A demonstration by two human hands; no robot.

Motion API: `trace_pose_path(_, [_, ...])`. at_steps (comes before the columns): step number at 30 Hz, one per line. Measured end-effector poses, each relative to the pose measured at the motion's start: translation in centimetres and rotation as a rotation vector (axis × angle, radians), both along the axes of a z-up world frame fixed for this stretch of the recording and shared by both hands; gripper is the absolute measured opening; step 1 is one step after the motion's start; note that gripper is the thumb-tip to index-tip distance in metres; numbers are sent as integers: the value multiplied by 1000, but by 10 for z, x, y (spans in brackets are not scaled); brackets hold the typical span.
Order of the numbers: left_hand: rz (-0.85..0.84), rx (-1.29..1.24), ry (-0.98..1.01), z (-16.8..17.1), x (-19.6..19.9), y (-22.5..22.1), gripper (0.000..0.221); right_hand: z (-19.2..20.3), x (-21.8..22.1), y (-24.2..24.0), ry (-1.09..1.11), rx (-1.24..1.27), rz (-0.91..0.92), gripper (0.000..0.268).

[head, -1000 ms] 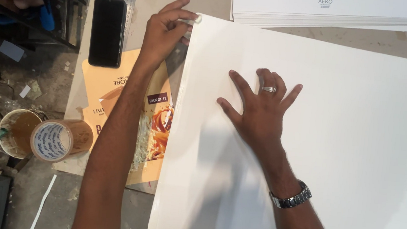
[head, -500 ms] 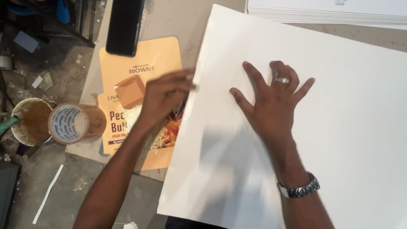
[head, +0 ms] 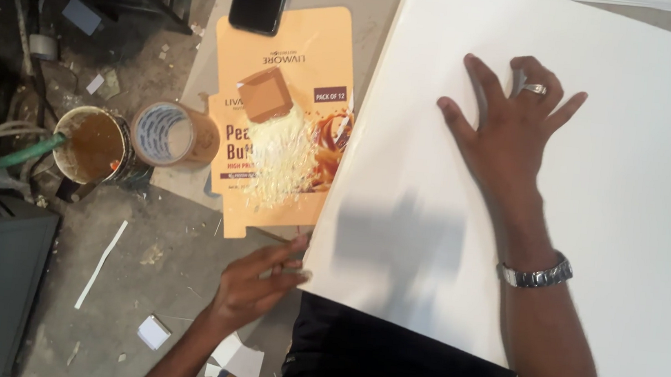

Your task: The recorder is organizing and preparing large white paper or cardboard sheets on a workspace, possibly for printing or packaging.

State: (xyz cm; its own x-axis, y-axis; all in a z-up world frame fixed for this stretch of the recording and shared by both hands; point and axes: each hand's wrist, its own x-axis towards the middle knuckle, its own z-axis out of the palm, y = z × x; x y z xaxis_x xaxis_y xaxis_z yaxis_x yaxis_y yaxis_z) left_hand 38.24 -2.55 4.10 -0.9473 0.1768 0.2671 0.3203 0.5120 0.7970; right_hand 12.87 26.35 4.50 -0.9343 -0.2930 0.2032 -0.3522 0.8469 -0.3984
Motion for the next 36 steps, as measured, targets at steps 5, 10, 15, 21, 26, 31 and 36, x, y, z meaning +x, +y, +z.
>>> trace_pose_path(5, [110,-56,87,13,28,0,32,-1,-2,2,23,-13,6,55])
trace_pose_path(10, [97,53,-97,33,-3,11,43,-8,-2,4,43,-17,15,56])
trace_pose_path(15, [67,1,-155,14,22,8,44,-8,-3,7,49,-37,-7,53])
trace_pose_path(21, [203,240,-35,28,43,36,39,-12,-3,8,97,-75,6,47])
trace_pose_path(26, [-84,-376,30,64,-2,94,54,-20,-7,17,65,-126,12,33])
trace_pose_path(31, [-63,-772,168,56,-16,118,68,9,27,29,21,89,131,52])
trace_pose_path(36, [-105,-767,78,66,-26,112,72,22,93,56,-139,326,333,75])
